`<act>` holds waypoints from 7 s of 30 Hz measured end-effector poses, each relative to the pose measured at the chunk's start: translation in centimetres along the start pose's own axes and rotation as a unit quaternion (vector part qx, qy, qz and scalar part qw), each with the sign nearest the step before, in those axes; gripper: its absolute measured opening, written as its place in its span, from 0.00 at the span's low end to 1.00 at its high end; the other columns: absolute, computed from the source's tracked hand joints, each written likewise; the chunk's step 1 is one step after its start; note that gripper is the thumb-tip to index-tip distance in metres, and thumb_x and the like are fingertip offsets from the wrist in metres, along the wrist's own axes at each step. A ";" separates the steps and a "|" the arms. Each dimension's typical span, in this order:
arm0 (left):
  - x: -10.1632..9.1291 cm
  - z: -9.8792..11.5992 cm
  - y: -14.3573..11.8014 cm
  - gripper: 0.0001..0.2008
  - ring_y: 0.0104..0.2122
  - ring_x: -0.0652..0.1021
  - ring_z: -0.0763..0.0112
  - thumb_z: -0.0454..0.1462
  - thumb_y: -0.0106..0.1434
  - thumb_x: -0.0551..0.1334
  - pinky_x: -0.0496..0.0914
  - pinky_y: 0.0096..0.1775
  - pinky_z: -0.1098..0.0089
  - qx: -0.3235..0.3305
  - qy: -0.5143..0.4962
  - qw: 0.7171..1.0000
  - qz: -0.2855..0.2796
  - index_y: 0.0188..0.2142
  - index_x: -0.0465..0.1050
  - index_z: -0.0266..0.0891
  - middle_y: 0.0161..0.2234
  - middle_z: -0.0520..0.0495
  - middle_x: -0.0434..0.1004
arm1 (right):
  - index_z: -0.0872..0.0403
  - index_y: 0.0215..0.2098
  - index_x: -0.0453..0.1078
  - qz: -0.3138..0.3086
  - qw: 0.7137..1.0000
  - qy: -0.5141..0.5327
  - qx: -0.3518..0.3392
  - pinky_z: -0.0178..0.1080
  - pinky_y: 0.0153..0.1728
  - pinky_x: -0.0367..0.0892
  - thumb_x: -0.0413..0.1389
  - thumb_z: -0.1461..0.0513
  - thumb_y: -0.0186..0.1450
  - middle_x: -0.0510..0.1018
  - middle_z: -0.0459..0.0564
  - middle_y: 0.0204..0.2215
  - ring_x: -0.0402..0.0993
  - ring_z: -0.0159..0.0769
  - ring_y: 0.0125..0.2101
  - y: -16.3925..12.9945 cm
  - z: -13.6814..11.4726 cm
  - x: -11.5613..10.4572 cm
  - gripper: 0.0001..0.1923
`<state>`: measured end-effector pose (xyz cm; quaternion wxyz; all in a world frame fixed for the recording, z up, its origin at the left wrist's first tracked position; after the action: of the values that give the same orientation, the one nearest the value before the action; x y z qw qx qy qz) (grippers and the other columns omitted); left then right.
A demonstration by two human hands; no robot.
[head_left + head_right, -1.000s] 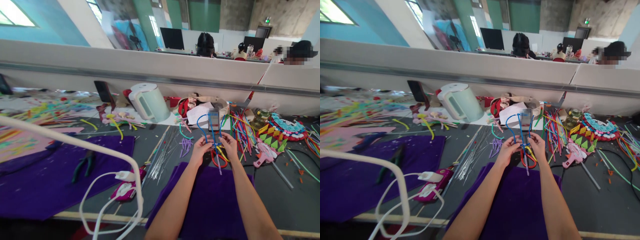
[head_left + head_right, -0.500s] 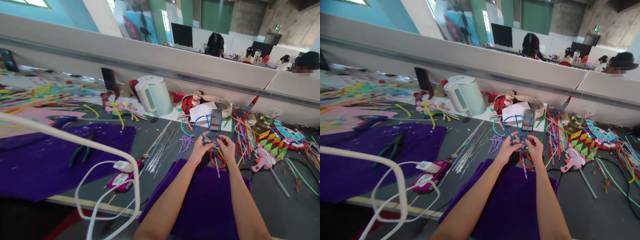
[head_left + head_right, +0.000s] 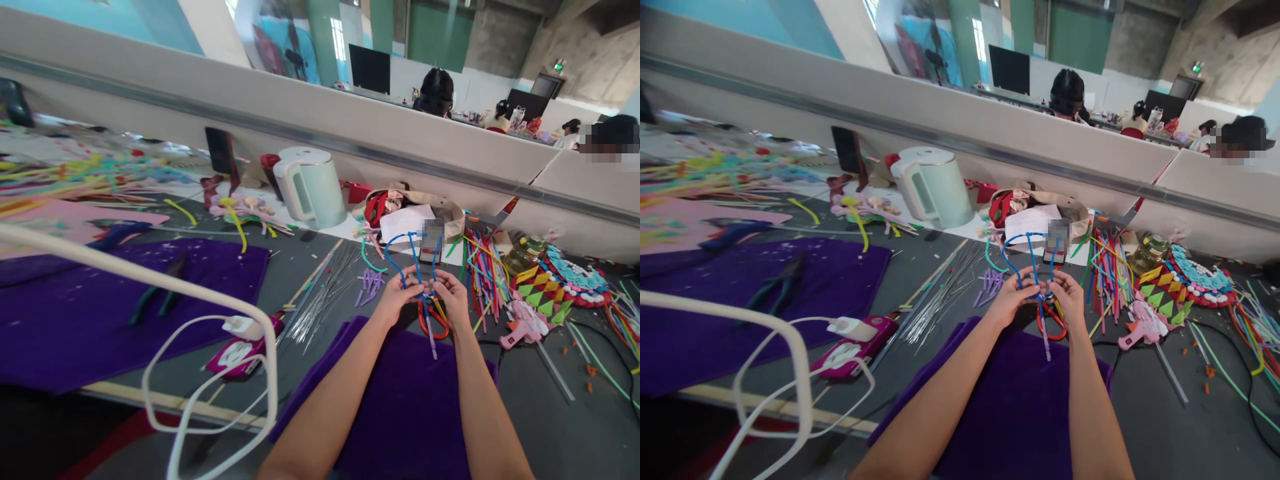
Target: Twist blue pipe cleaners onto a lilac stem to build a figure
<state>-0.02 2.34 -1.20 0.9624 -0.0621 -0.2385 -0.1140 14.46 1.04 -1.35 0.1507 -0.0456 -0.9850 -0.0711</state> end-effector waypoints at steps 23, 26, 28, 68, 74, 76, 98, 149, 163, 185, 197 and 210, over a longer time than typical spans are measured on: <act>-2.1 -0.6 1.6 0.15 0.22 0.75 0.78 0.34 0.47 0.71 0.68 0.21 0.79 -0.058 -0.134 0.989 0.022 0.35 0.76 0.33 0.27 0.48 0.77 | 0.54 0.34 0.67 -0.213 0.962 0.033 0.169 0.34 0.22 0.74 0.65 0.61 0.51 0.77 0.45 0.26 0.72 0.28 0.21 -1.1 0.2 0.4 0.15; -2.2 -0.5 1.4 0.13 0.20 0.74 0.79 0.35 0.47 0.71 0.68 0.22 0.79 -0.062 -0.116 0.991 0.015 0.33 0.76 0.32 0.24 0.49 0.76 | 0.55 0.31 0.68 -0.234 0.956 -0.002 0.176 0.35 0.23 0.73 0.65 0.59 0.51 0.77 0.46 0.26 0.73 0.31 0.23 -1.2 0.2 0.5 0.14; -2.1 -0.5 1.3 0.12 0.20 0.74 0.79 0.34 0.47 0.71 0.68 0.22 0.78 -0.068 -0.112 0.991 0.014 0.31 0.76 0.32 0.23 0.49 0.76 | 0.55 0.29 0.69 -0.200 0.970 -0.027 0.136 0.34 0.25 0.71 0.63 0.56 0.53 0.76 0.47 0.26 0.73 0.31 0.25 -1.1 0.1 0.5 0.12; 0.4 -2.1 0.4 0.14 0.20 0.74 0.75 0.36 0.41 0.73 0.69 0.26 0.74 -0.095 -0.036 0.993 -0.064 0.29 0.77 0.32 0.22 0.47 0.76 | 0.53 0.24 0.63 0.015 0.996 0.002 0.085 0.30 0.16 0.55 0.59 0.52 0.55 0.64 0.38 0.15 0.58 0.25 0.14 0.1 1.6 0.5 0.15; 0.3 -2.2 0.8 0.16 0.22 0.75 0.72 0.39 0.43 0.72 0.70 0.26 0.72 -0.111 -0.017 0.994 0.002 0.31 0.77 0.31 0.22 0.45 0.76 | 0.54 0.25 0.68 0.082 0.957 -0.260 -0.102 0.32 0.27 0.61 0.55 0.52 0.59 0.70 0.42 0.21 0.65 0.29 0.23 -0.1 0.9 0.2 0.14; 0.4 -2.3 0.9 0.17 0.22 0.76 0.72 0.40 0.42 0.73 0.70 0.26 0.72 -0.112 -0.018 0.993 0.012 0.30 0.77 0.31 0.21 0.46 0.76 | 0.54 0.26 0.70 0.072 0.934 -0.327 -0.127 0.33 0.28 0.62 0.52 0.52 0.61 0.72 0.44 0.23 0.67 0.30 0.25 -0.4 0.5 0.3 0.15; 0.3 -2.4 0.9 0.13 0.21 0.75 0.72 0.38 0.44 0.72 0.70 0.28 0.71 -0.091 0.007 0.996 0.011 0.28 0.77 0.31 0.19 0.47 0.74 | 0.55 0.25 0.71 0.053 0.963 -0.257 -0.064 0.33 0.26 0.62 0.59 0.51 0.54 0.74 0.45 0.21 0.67 0.30 0.22 0.1 1.2 0.0 0.15; 0.4 -2.3 0.7 0.18 0.22 0.75 0.74 0.38 0.39 0.74 0.67 0.26 0.75 -0.103 -0.024 0.994 -0.034 0.29 0.75 0.31 0.21 0.48 0.75 | 0.54 0.31 0.65 0.115 0.951 -0.251 -0.142 0.35 0.33 0.63 0.50 0.55 0.62 0.69 0.45 0.26 0.65 0.32 0.28 -0.8 0.2 1.1 0.11; 0.5 -2.4 0.5 0.17 0.19 0.72 0.78 0.38 0.40 0.73 0.68 0.27 0.74 -0.092 -0.018 0.993 -0.067 0.29 0.76 0.31 0.22 0.48 0.75 | 0.53 0.24 0.61 0.033 0.996 -0.004 0.078 0.31 0.19 0.58 0.58 0.51 0.53 0.64 0.41 0.18 0.58 0.27 0.17 0.0 1.2 1.0 0.15; 0.5 -2.8 0.9 0.15 0.21 0.75 0.73 0.39 0.41 0.72 0.66 0.24 0.75 -0.082 0.015 0.996 0.013 0.28 0.76 0.32 0.19 0.49 0.73 | 0.52 0.27 0.69 0.107 0.896 -0.408 -0.140 0.35 0.32 0.61 0.55 0.53 0.59 0.74 0.46 0.24 0.68 0.34 0.28 -0.9 0.0 1.0 0.11; 0.5 -2.7 0.7 0.14 0.18 0.72 0.77 0.35 0.38 0.73 0.68 0.26 0.74 -0.089 -0.016 0.996 -0.009 0.24 0.74 0.32 0.18 0.52 0.72 | 0.54 0.24 0.71 0.063 0.957 -0.277 -0.049 0.31 0.20 0.53 0.57 0.53 0.56 0.65 0.40 0.16 0.56 0.27 0.18 -0.3 0.5 0.4 0.12; 0.9 -2.5 0.7 0.16 0.23 0.76 0.70 0.38 0.40 0.72 0.68 0.27 0.72 -0.108 0.023 0.994 -0.017 0.29 0.76 0.31 0.20 0.47 0.75 | 0.53 0.38 0.71 0.093 0.867 -0.450 -0.191 0.37 0.38 0.62 0.55 0.60 0.59 0.69 0.47 0.30 0.64 0.35 0.34 -1.3 -0.8 2.2 0.10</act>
<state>2.02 2.37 -3.07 0.9533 -0.1592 -0.2031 -0.1569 12.49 -0.24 -0.08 -0.3149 -0.1921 -0.9043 -0.2148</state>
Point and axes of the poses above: each hand's wrist, its own y-axis towards the middle knuckle, its own x-axis out of the palm, z = x × y, the point moved 1 cm from there along y, towards the middle knuckle
